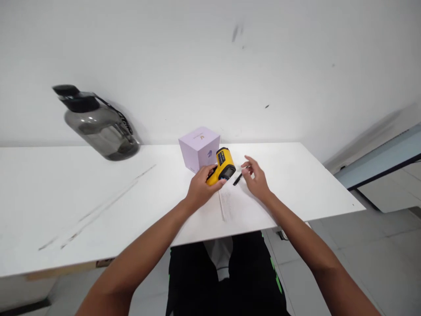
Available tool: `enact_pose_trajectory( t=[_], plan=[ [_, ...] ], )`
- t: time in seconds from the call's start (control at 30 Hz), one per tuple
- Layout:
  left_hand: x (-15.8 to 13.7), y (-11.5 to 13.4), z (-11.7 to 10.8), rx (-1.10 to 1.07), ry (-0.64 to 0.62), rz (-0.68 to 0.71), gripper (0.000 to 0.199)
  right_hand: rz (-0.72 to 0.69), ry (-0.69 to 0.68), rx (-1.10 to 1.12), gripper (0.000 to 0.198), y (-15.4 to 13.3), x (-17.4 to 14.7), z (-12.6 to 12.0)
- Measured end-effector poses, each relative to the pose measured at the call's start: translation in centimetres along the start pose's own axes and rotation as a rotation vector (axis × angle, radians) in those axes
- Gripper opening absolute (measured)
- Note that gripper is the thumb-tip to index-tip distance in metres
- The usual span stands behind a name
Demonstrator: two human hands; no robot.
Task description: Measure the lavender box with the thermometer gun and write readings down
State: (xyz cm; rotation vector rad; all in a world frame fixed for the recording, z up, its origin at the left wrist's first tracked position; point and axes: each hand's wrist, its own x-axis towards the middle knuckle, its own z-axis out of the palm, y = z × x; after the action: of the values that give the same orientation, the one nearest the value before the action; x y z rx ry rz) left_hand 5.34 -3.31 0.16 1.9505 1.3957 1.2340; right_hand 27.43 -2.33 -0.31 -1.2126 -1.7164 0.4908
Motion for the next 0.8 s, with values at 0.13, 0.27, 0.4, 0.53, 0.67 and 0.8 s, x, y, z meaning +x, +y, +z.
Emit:
enact_pose_trajectory(
  t=[0.13,0.27,0.4,0.53,0.67,0.8],
  plan=[
    [-0.5,0.0,0.7,-0.493,0.114,-0.073,0.068,-0.038,-0.412,0.418,0.09,-2.5,-0.1,2.4],
    [-0.9,-0.1,0.8,-0.407,0.063,-0.025,0.062,0.021,-0.477,0.601,0.083,-4.5,0.0,5.0],
    [-1.0,-0.2,-0.1,-0.093,0.09,0.196,0.073,0.14,-0.414,0.675,0.069,-5.8,0.0,5.6],
    [-0.6,-0.7,-1.0,0.165,0.241,0.345,0.081,0.188,-0.314,0.708,0.058,-6.3,-0.1,4.7],
    [0.6,-1.6,-1.2,0.268,0.407,0.183,0.072,0.281,-0.225,0.78,0.048,-5.3,0.3,3.9],
    [2.5,-3.2,-1.3,0.093,0.353,-0.168,0.108,0.351,-0.263,0.958,0.049,-4.0,0.8,3.7]
  ],
)
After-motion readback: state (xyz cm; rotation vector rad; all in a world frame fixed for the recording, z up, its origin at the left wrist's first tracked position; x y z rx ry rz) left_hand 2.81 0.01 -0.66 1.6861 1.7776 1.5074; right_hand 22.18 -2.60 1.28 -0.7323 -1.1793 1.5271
